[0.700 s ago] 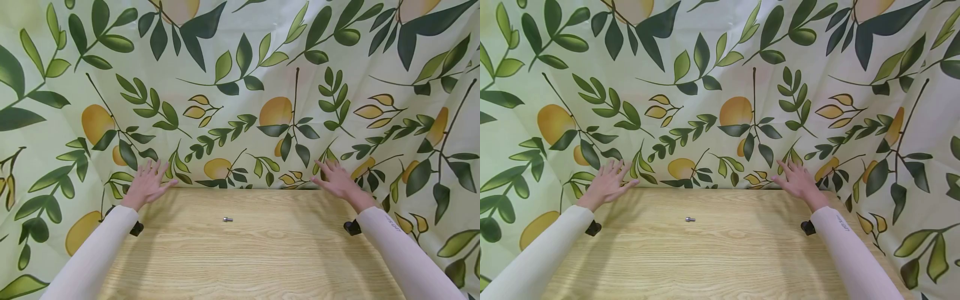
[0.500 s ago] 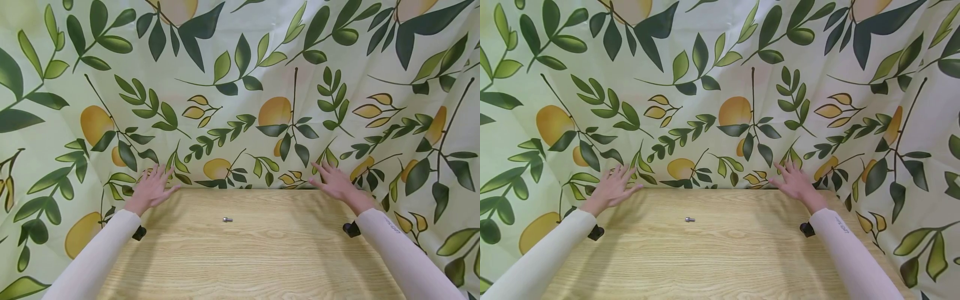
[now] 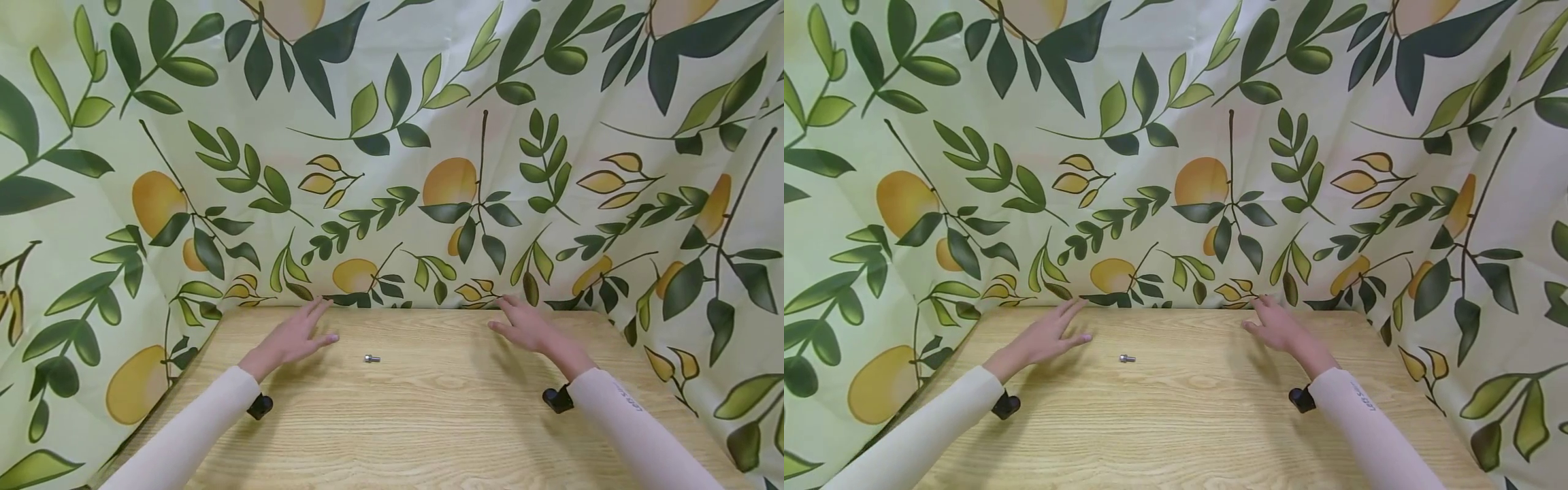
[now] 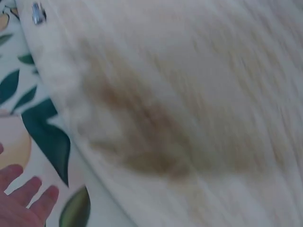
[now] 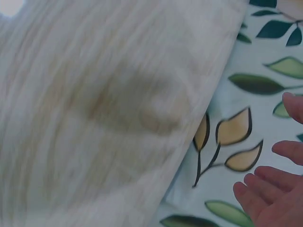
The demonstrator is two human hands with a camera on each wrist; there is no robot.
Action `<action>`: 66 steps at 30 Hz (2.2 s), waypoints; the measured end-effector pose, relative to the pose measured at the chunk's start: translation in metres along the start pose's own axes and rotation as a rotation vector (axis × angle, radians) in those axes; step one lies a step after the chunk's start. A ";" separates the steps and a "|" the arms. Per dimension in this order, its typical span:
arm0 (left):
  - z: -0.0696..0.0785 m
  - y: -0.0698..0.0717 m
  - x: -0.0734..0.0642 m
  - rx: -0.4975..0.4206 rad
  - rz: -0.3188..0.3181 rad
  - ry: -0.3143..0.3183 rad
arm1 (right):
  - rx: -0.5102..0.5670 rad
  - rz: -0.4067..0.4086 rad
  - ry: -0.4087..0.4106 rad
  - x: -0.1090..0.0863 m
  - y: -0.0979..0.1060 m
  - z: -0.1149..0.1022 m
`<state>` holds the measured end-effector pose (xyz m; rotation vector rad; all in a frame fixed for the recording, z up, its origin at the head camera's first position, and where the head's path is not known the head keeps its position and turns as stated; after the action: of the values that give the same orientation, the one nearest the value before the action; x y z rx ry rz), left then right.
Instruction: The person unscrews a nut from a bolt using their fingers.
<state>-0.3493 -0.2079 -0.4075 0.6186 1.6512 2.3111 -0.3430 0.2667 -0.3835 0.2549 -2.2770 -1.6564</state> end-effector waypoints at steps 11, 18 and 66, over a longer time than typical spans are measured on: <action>0.033 -0.039 0.015 -0.110 -0.063 -0.056 | 0.103 -0.011 0.036 0.001 -0.032 -0.026; 0.051 -0.052 0.021 -0.101 -0.083 -0.106 | 0.146 0.009 0.062 -0.002 -0.045 -0.042; 0.126 -0.064 0.024 -0.786 0.155 -0.044 | 0.620 0.095 0.098 -0.003 -0.072 -0.116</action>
<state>-0.3153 -0.0706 -0.4285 0.6041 0.5745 2.7348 -0.3023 0.1412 -0.4195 0.3459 -2.6149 -0.8319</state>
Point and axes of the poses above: each hand's wrist, its own x-axis towards the middle knuckle, its own y-axis out of the back of the hand, z = x × y, the point moved 2 cm from there along x, towards the middle knuckle, and after that the axes turned 1 degree about -y, right-handed, at the moved point
